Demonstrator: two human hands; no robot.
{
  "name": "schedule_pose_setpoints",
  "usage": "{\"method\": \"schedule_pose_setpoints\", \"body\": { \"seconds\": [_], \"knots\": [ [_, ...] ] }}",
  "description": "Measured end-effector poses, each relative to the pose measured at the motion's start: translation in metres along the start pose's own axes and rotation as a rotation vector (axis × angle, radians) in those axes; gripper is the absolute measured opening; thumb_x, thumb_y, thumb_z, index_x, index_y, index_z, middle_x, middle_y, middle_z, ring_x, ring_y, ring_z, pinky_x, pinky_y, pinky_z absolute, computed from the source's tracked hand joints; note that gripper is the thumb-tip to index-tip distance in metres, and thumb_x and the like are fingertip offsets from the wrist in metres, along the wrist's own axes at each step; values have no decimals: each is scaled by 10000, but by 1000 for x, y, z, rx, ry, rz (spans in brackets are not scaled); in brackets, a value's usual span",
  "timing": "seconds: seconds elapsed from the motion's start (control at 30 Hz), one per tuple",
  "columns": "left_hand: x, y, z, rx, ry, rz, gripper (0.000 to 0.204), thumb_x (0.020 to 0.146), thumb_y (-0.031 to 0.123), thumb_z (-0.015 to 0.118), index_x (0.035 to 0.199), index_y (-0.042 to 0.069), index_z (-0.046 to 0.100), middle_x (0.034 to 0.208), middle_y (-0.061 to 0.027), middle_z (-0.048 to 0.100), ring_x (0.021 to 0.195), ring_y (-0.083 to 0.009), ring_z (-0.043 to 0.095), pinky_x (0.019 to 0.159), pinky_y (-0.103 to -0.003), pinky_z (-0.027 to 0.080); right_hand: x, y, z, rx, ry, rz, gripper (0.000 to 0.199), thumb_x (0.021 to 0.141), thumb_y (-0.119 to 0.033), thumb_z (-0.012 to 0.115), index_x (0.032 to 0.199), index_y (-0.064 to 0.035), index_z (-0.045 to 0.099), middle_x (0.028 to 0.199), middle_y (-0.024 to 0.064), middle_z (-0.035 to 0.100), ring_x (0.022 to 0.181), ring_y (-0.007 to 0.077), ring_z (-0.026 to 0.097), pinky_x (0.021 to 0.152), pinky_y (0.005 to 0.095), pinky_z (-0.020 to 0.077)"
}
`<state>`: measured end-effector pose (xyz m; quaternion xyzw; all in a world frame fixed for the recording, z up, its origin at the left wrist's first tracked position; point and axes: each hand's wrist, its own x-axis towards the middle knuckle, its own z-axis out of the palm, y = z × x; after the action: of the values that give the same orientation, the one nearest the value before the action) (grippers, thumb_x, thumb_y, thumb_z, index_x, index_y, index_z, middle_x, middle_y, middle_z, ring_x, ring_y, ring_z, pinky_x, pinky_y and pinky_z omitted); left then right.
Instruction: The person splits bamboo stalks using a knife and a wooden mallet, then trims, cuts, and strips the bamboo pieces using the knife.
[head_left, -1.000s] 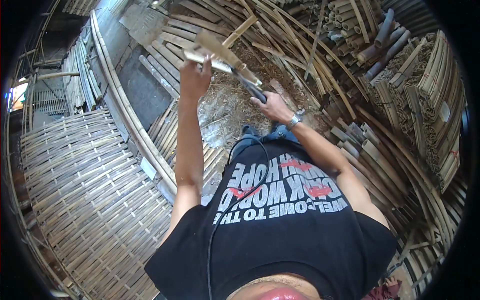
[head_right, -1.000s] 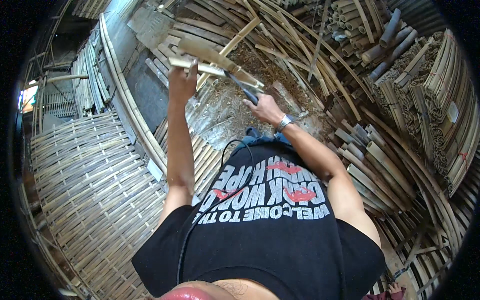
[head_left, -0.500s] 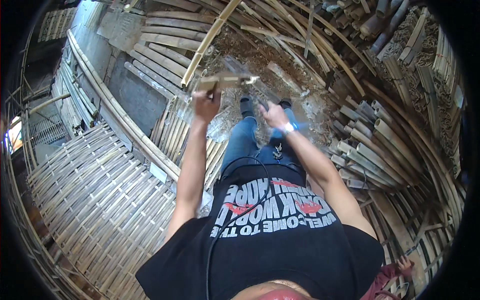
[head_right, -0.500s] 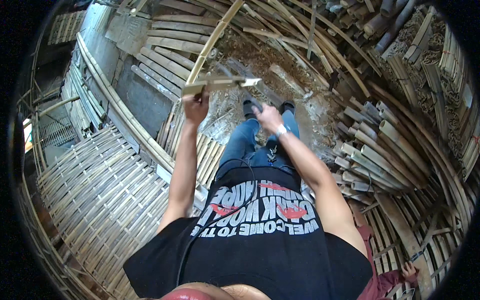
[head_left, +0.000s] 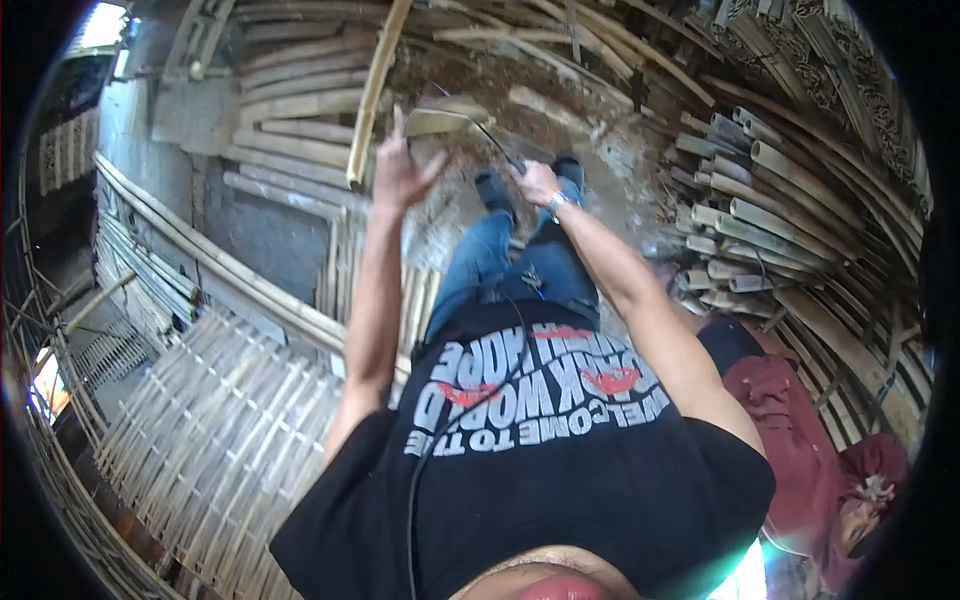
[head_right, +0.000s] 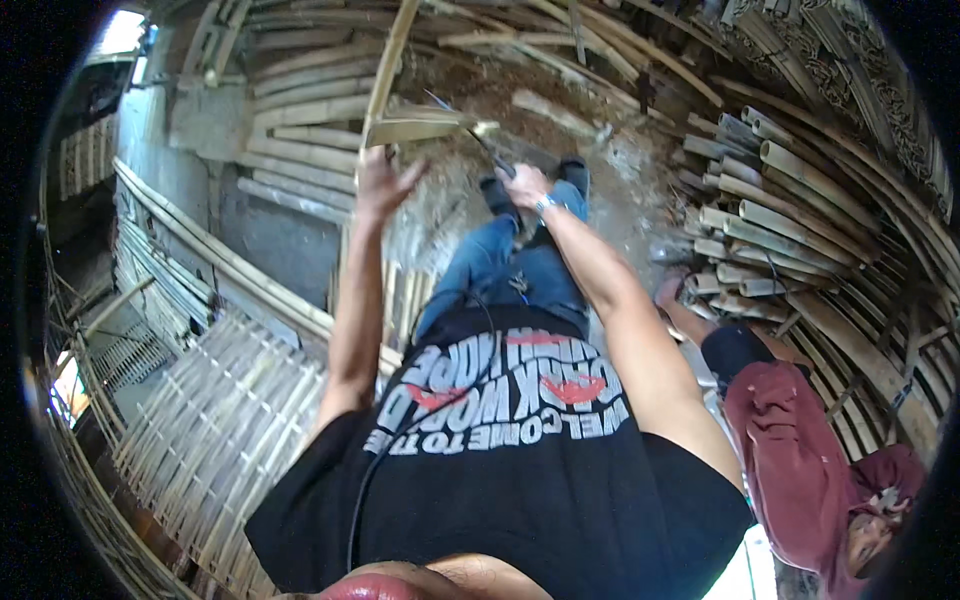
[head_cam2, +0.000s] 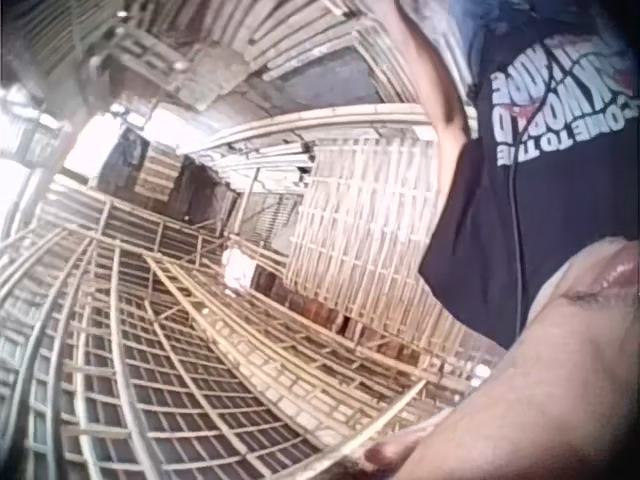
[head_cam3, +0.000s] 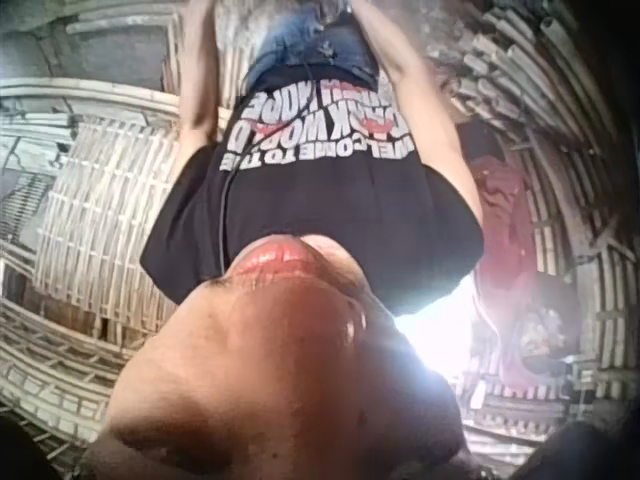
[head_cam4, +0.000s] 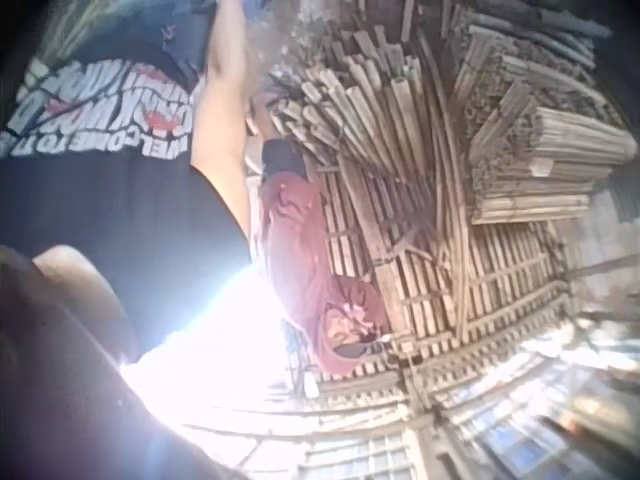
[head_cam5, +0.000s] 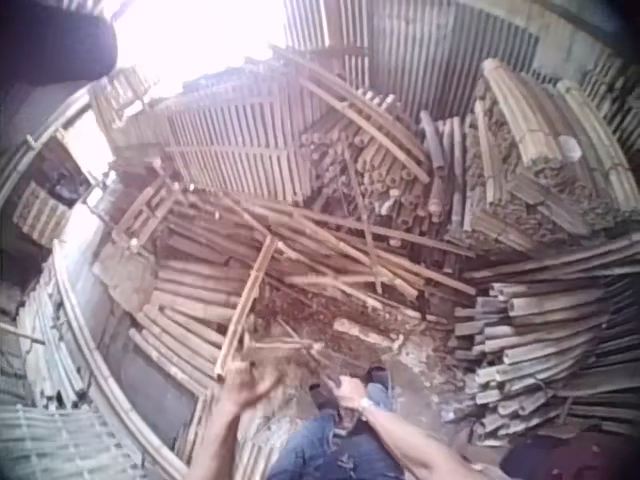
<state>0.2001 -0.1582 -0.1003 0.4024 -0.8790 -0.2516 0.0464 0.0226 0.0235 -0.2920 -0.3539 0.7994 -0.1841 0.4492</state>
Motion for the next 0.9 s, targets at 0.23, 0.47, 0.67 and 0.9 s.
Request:
{"method": "schedule_pose_setpoints", "body": {
  "seconds": [0.23,0.47,0.67,0.9],
  "knots": [
    [-26,-27,-26,-452,199,-99,1081,731,443,873,1497,-68,307,1317,-299,579,1236,-340,587,1030,-420,489,13,-16,-10,35,281,-111,577,963,-545,492,843,-17,692,810,240,687,819,415,679,727,496,509],
    [-21,3,-61,-631,266,188,856,838,353,803,1481,-15,374,1315,-211,605,1155,-270,625,979,-353,505,-73,-62,-4,-4,228,-93,603,951,-574,527,866,6,664,784,265,664,753,433,655,683,506,490],
    [-25,12,-67,-565,337,441,344,1005,235,584,1268,18,628,934,-90,711,801,-165,638,696,-299,496,-115,-106,-5,-35,157,-74,601,949,-569,530,857,6,675,818,274,677,820,442,667,738,514,507],
    [-32,18,-89,-658,434,433,315,1011,284,570,1167,42,697,793,-127,681,689,-204,648,638,-327,502,-150,-145,-7,26,52,-91,659,956,-599,505,902,34,681,831,292,672,842,453,659,753,502,503]
  ]
}}
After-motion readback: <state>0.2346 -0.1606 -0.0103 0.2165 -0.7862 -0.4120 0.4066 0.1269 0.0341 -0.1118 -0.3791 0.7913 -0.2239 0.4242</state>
